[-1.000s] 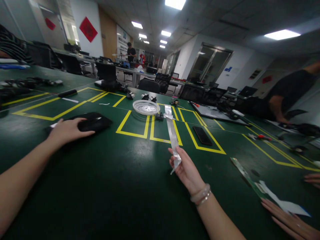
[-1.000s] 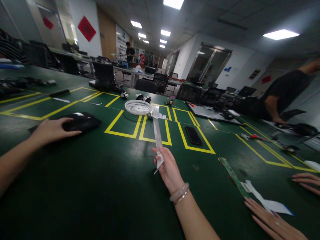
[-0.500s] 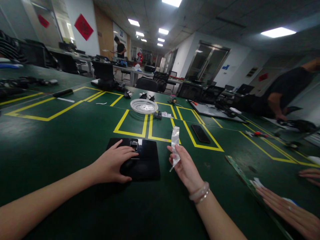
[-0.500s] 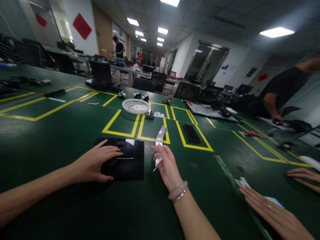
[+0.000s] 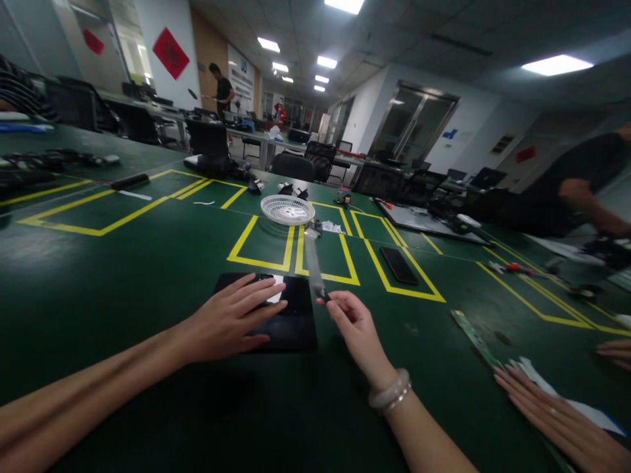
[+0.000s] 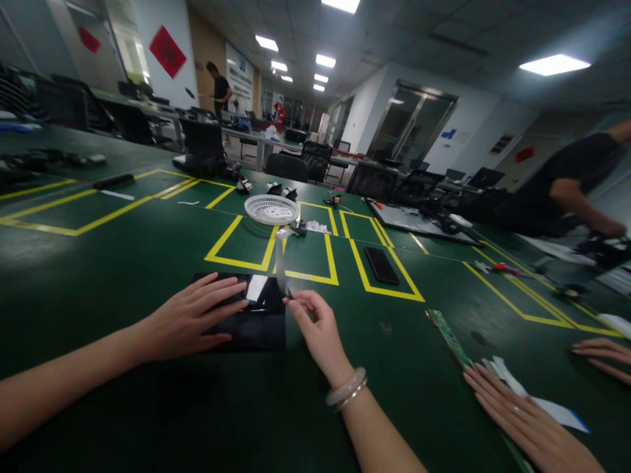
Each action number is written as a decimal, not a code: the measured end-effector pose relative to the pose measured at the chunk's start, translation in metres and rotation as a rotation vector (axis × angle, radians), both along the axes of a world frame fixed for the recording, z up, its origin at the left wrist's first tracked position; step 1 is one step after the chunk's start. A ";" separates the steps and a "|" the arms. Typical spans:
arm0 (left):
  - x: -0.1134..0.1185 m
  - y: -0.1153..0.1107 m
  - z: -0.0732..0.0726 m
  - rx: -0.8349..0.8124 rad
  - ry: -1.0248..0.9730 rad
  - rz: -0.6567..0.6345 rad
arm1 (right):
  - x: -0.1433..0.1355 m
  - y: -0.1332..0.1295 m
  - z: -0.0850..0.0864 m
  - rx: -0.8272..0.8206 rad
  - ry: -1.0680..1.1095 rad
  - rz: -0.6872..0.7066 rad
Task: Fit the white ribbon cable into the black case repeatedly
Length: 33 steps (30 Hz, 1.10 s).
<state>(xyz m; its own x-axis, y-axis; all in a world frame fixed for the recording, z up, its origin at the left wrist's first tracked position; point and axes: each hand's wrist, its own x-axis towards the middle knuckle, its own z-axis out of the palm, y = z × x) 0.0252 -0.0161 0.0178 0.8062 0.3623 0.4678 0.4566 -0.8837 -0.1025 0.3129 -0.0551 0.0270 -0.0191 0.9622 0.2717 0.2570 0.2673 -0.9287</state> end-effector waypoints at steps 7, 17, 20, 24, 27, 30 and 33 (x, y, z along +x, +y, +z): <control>-0.002 0.010 -0.001 -0.064 0.033 0.002 | -0.011 -0.014 0.006 0.226 -0.866 0.220; -0.002 0.014 -0.004 -0.131 0.096 -0.023 | -0.010 -0.011 -0.002 0.385 -1.112 0.140; -0.004 0.015 -0.001 -0.150 0.136 -0.019 | -0.013 -0.013 -0.004 0.388 -1.170 0.145; -0.003 0.014 0.004 -0.168 0.217 -0.047 | -0.017 -0.015 -0.002 0.343 -1.199 0.191; -0.001 0.013 0.004 -0.164 0.243 -0.045 | -0.019 -0.017 -0.001 0.314 -1.158 0.211; 0.001 0.014 0.002 -0.141 0.267 -0.037 | -0.021 -0.018 -0.002 0.301 -1.127 0.219; 0.000 0.016 -0.001 -0.117 0.261 -0.038 | -0.022 -0.019 -0.003 0.299 -1.127 0.192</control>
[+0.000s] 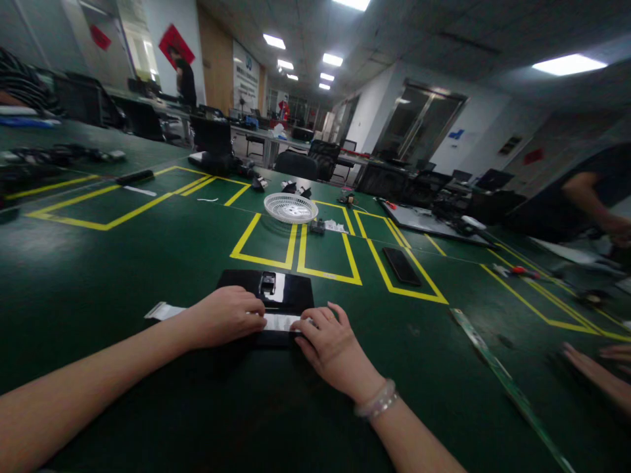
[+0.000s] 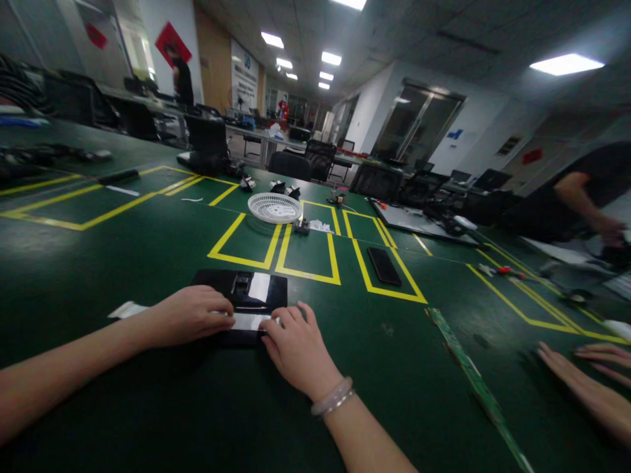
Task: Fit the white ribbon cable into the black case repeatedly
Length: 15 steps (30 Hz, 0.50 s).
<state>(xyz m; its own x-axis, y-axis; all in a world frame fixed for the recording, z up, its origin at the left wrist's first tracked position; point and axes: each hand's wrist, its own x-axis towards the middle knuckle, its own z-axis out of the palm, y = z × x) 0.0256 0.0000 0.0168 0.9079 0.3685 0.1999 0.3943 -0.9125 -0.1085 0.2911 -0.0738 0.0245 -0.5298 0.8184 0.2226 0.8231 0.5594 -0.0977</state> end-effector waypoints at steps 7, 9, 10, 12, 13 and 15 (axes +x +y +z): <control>0.000 0.000 -0.001 -0.041 -0.044 0.006 | -0.001 -0.003 0.006 0.001 -0.024 0.009; 0.001 -0.001 -0.001 -0.050 -0.039 0.014 | -0.003 -0.004 0.007 -0.007 -0.031 0.015; 0.002 -0.001 0.000 -0.054 -0.038 0.014 | -0.003 -0.004 0.007 -0.005 -0.031 0.010; 0.003 -0.001 0.000 -0.062 -0.044 0.013 | -0.004 -0.005 0.007 -0.005 -0.031 0.006; 0.004 -0.001 0.000 -0.067 -0.049 0.013 | -0.005 -0.006 0.006 -0.007 -0.032 0.011; 0.004 -0.001 0.000 -0.072 -0.056 0.011 | -0.006 -0.006 0.004 -0.014 -0.040 0.028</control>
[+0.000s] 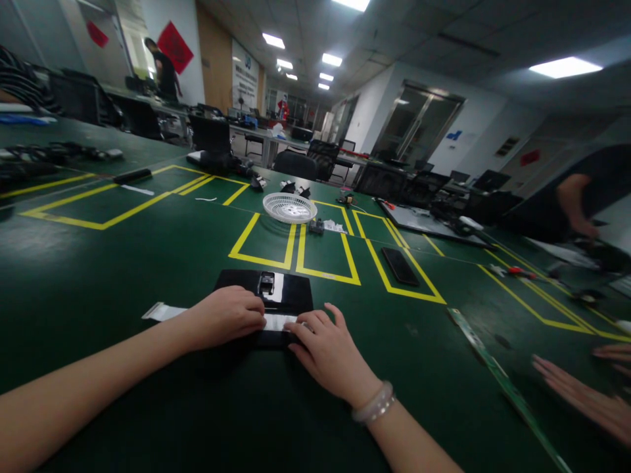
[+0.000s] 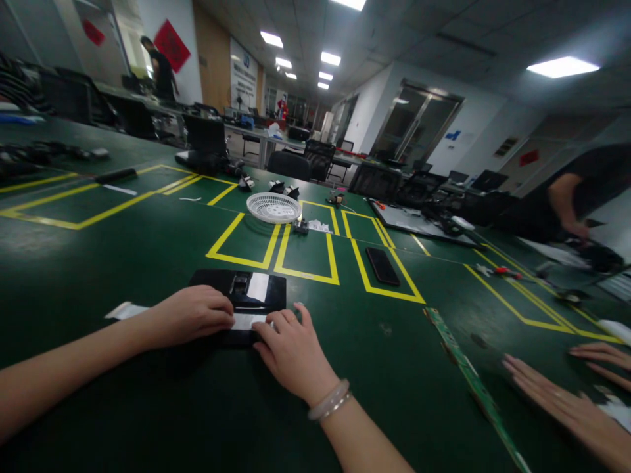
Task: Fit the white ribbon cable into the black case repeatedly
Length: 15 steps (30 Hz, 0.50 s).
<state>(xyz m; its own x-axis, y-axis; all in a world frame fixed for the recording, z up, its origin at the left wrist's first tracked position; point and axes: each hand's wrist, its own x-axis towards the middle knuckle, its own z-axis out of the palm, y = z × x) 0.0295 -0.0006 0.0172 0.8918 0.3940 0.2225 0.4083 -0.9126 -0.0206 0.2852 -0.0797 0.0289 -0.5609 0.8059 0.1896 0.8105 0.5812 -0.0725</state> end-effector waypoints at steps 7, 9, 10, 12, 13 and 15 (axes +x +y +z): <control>0.000 -0.002 0.000 -0.013 0.010 0.007 | -0.003 -0.002 -0.003 -0.015 -0.038 0.000; 0.000 -0.003 0.001 -0.023 -0.008 0.011 | -0.003 -0.002 -0.003 -0.018 -0.029 -0.001; 0.001 -0.004 0.001 -0.029 -0.015 0.013 | -0.003 -0.002 -0.003 -0.019 -0.022 -0.001; 0.001 -0.004 0.002 -0.048 -0.021 0.024 | -0.003 -0.003 -0.002 -0.020 -0.011 -0.002; 0.001 -0.004 0.002 -0.059 -0.022 0.026 | -0.003 -0.003 -0.002 -0.018 -0.008 -0.005; 0.001 -0.004 0.001 -0.076 -0.033 0.029 | -0.003 -0.003 -0.002 -0.014 -0.010 -0.012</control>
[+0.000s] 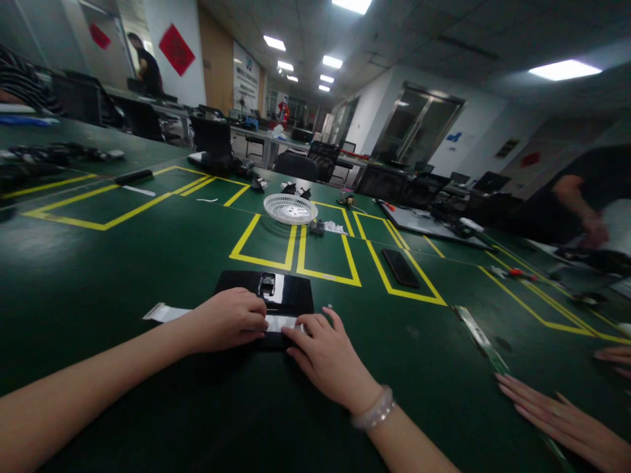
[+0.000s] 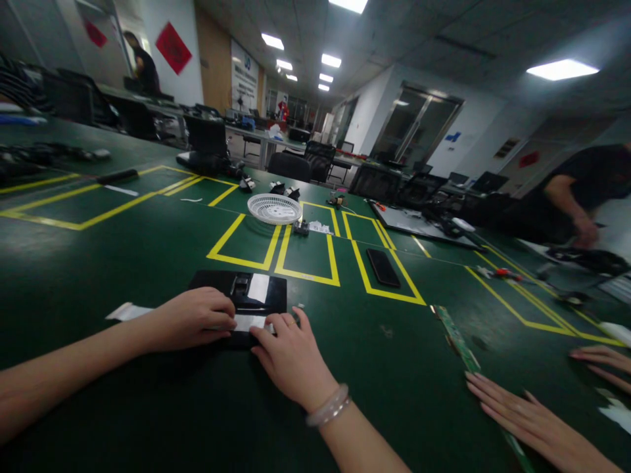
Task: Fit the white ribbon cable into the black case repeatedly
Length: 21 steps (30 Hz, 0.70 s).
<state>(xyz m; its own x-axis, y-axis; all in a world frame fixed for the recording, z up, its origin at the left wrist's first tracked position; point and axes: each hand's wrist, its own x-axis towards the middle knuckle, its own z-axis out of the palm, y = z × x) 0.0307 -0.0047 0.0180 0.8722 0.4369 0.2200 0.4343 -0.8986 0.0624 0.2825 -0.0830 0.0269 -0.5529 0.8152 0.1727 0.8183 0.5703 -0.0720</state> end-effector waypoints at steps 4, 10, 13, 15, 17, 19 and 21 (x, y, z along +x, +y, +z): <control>-0.003 0.001 -0.004 -0.007 -0.023 0.107 | 0.000 0.000 0.001 0.005 0.004 0.001; -0.005 0.001 -0.006 -0.076 0.062 0.220 | 0.002 0.001 0.003 0.032 0.045 0.009; -0.004 0.001 -0.004 -0.100 0.066 0.210 | 0.006 0.003 0.005 0.090 0.082 -0.022; -0.002 0.000 -0.002 -0.112 0.052 0.202 | 0.009 0.005 0.007 0.120 0.107 -0.045; -0.001 0.000 -0.001 -0.114 0.026 0.192 | 0.012 0.006 0.008 0.137 0.126 -0.067; -0.002 0.000 0.002 -0.113 0.007 0.176 | 0.015 0.007 0.009 0.149 0.127 -0.082; -0.006 0.001 0.007 -0.107 -0.009 0.174 | 0.017 0.008 0.009 0.163 0.122 -0.092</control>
